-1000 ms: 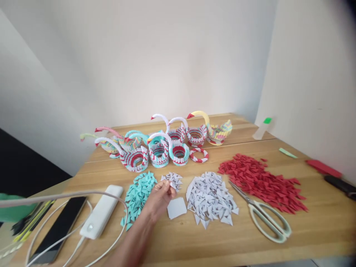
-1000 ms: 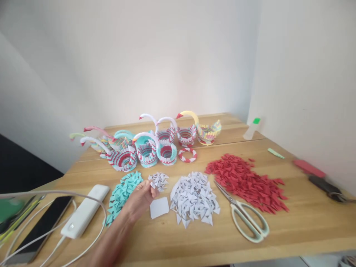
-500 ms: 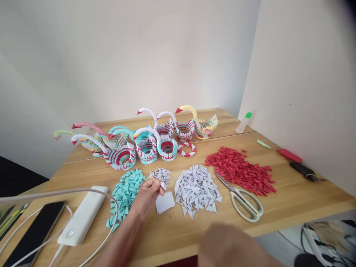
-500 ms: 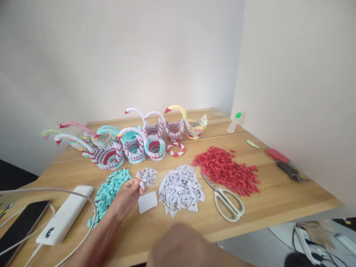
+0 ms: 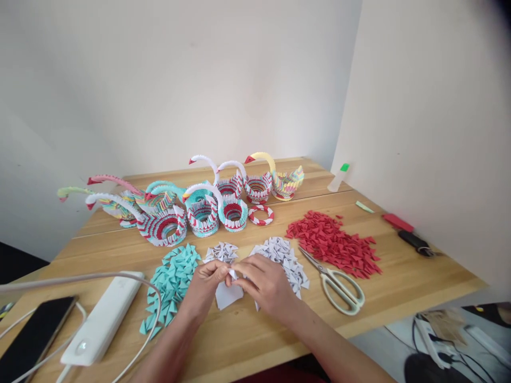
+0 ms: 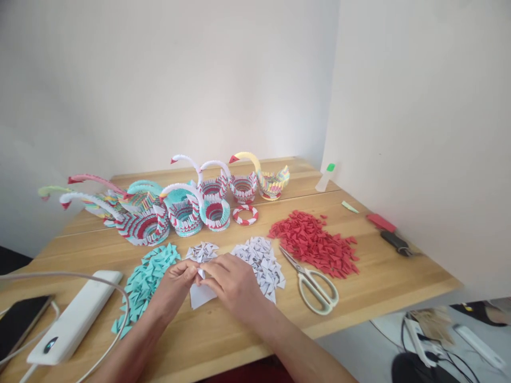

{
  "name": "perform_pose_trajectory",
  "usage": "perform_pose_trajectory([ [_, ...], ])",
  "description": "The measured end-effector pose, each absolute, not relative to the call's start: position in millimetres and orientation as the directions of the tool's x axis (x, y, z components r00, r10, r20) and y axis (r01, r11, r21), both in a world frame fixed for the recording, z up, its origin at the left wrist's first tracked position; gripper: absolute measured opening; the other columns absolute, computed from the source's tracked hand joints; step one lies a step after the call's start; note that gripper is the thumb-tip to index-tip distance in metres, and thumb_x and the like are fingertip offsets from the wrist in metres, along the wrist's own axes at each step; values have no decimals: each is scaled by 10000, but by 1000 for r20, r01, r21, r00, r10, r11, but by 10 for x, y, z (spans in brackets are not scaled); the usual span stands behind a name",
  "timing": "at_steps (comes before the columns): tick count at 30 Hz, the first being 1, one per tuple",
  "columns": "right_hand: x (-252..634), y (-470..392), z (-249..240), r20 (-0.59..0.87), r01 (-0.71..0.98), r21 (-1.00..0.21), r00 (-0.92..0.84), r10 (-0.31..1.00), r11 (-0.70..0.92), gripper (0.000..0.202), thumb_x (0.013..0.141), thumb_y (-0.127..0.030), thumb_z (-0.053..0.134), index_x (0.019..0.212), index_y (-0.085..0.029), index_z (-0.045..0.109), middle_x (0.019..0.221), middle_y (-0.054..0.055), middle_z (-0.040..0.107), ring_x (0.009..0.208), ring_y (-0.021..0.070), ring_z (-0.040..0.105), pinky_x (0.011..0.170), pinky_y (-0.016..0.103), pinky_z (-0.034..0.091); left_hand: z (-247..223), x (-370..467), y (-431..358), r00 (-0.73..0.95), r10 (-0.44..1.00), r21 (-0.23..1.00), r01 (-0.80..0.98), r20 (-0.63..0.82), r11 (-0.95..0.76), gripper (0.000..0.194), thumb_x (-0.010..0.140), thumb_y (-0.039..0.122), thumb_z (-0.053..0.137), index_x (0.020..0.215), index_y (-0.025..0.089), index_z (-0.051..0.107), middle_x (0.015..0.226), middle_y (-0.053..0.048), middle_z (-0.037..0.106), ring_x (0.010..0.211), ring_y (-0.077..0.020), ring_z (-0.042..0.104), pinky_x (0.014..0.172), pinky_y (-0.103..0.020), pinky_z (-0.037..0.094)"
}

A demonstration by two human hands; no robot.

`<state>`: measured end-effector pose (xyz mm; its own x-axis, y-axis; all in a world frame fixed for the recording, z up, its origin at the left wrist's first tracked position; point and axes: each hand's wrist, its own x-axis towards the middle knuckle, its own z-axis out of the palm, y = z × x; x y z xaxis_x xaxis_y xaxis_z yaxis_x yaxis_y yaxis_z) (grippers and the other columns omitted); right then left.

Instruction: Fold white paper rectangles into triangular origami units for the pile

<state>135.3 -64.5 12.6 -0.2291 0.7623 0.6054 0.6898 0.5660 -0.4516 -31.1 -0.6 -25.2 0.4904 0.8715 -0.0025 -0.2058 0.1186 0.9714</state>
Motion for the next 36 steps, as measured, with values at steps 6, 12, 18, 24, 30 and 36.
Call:
perform_pose_trajectory([
  [6,1374,-634,116,586,664,-487,-233,776,567,181,924,-212,528,1085,-190,608,927,60,662,847,185,593,732,297,457,-272,-326,-4,499,867,981,-164,-6,101,336,770,416,683,582,143,633,582,-10,596,599,-130,494,637,-224,380],
  [12,1435,-624,113,565,649,-497,-262,783,576,182,941,-229,492,1090,-188,588,947,63,657,867,178,587,749,291,457,-219,-311,-31,513,859,994,-101,6,53,336,776,414,668,579,145,630,585,-21,597,597,-140,499,621,-234,395],
  [18,1506,-596,110,542,625,-509,-302,784,592,194,952,-227,465,1106,-185,576,968,71,648,889,179,580,767,294,460,-81,-286,-68,469,881,998,0,51,-58,301,752,399,686,581,154,650,587,-28,613,601,-157,519,612,-246,408],
  [24,1585,-575,102,507,581,-541,-351,787,608,208,954,-264,479,1100,-174,598,961,75,653,876,176,579,762,288,453,-78,-302,-75,508,841,966,60,189,-253,275,799,350,649,597,163,661,607,-30,621,601,-166,541,607,-248,401],
  [30,1625,-592,147,433,484,-705,-285,855,518,265,920,-311,548,1157,-200,587,952,46,655,852,150,601,779,268,463,-82,-282,-58,498,762,850,87,414,-519,164,832,249,628,691,184,680,631,-25,629,618,-172,556,642,-270,396],
  [36,1615,-603,138,455,483,-716,-226,861,505,152,916,-274,553,974,-175,652,865,43,667,825,152,606,757,265,458,-59,-285,-75,524,686,743,140,505,-654,103,841,211,618,775,209,697,646,-30,638,616,-181,543,644,-295,375],
])
